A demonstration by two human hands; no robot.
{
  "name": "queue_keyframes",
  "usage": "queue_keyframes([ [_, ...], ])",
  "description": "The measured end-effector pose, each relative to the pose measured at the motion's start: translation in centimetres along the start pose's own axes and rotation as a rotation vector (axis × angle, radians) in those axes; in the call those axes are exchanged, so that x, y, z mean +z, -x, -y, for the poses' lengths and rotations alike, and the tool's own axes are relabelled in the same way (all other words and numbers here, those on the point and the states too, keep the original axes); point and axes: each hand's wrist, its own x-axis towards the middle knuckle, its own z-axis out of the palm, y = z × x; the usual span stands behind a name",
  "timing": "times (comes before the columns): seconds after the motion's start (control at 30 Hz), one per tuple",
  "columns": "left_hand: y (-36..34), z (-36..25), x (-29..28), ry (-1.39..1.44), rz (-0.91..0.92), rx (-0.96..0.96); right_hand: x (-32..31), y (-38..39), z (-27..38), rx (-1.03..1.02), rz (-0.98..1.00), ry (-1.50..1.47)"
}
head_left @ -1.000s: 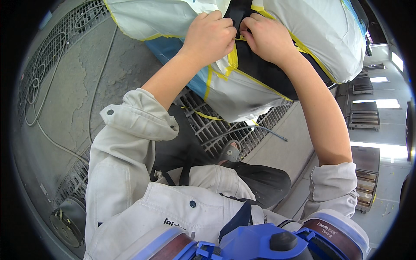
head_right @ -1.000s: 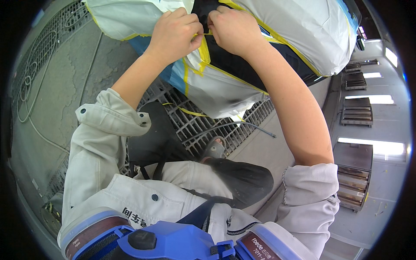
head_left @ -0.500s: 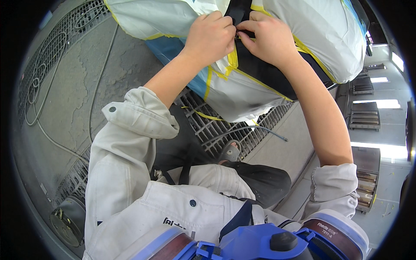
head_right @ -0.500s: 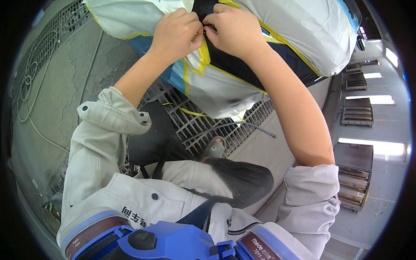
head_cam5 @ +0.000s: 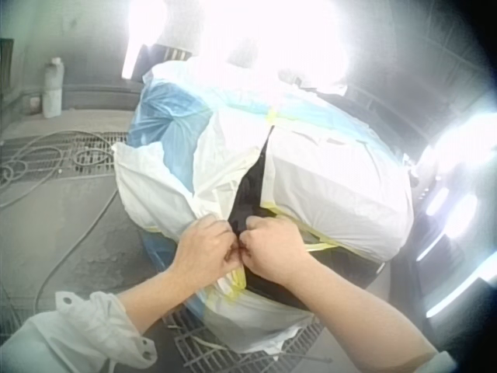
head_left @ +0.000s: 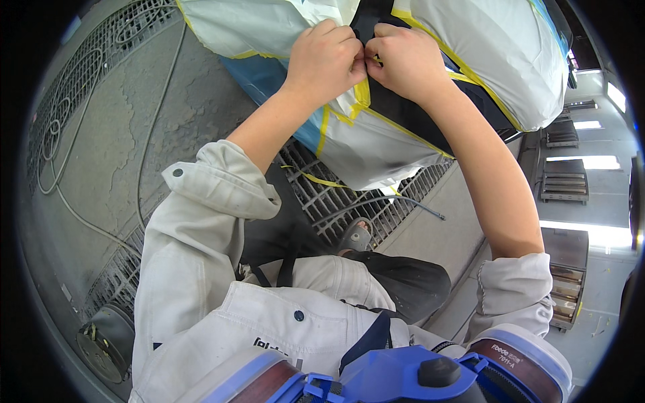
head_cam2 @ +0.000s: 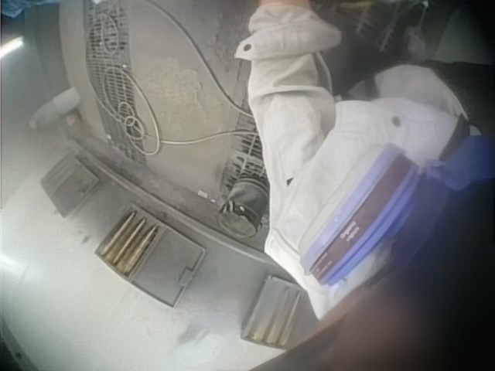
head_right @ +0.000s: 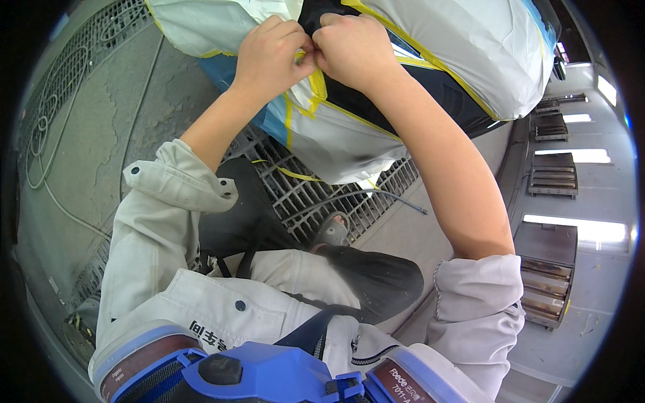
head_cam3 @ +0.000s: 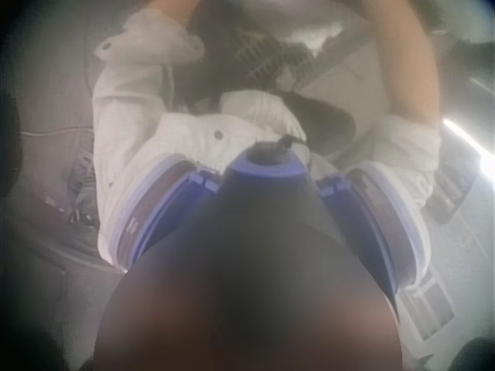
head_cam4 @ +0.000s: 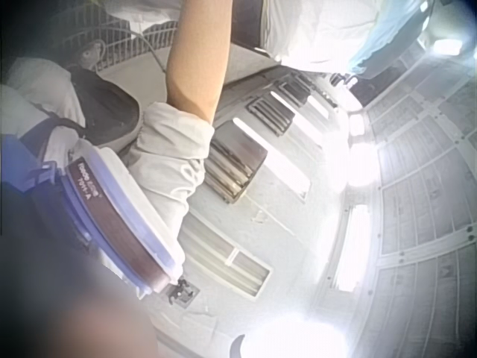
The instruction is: The person applies yellow masking tape over white and blue protective coverings on a large black object, smoothing and overlapping the tape. Then the person picks up a spray gun and sprays the covered object.
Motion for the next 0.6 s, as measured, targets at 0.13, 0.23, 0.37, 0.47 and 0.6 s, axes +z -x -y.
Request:
queue_keyframes([
  [0.13, 0.4, -0.1, 0.3, 0.021, -0.042, -0.026, 0.0, -0.3, 0.2, 0.009, 0.046, 0.022],
  [0.23, 0.9, -0.3, 0.6, 0.013, -0.11, -0.007, -0.2, -0.6, 0.4, 0.032, 0.097, 0.033],
  [0.37, 1.6, -0.4, 0.9, -0.02, -0.135, -0.009, -0.5, -1.3, 0.4, 0.053, 0.208, 0.049],
  [0.47, 1.8, -0.6, 0.9, -0.031, -0.149, -0.039, -0.7, -1.8, 0.1, 0.008, 0.257, 0.079],
  [0.6, 1.8, -0.6, 1.1, -0.031, -0.19, -0.054, -0.9, -2.3, -0.2, -0.039, 0.31, 0.114],
])
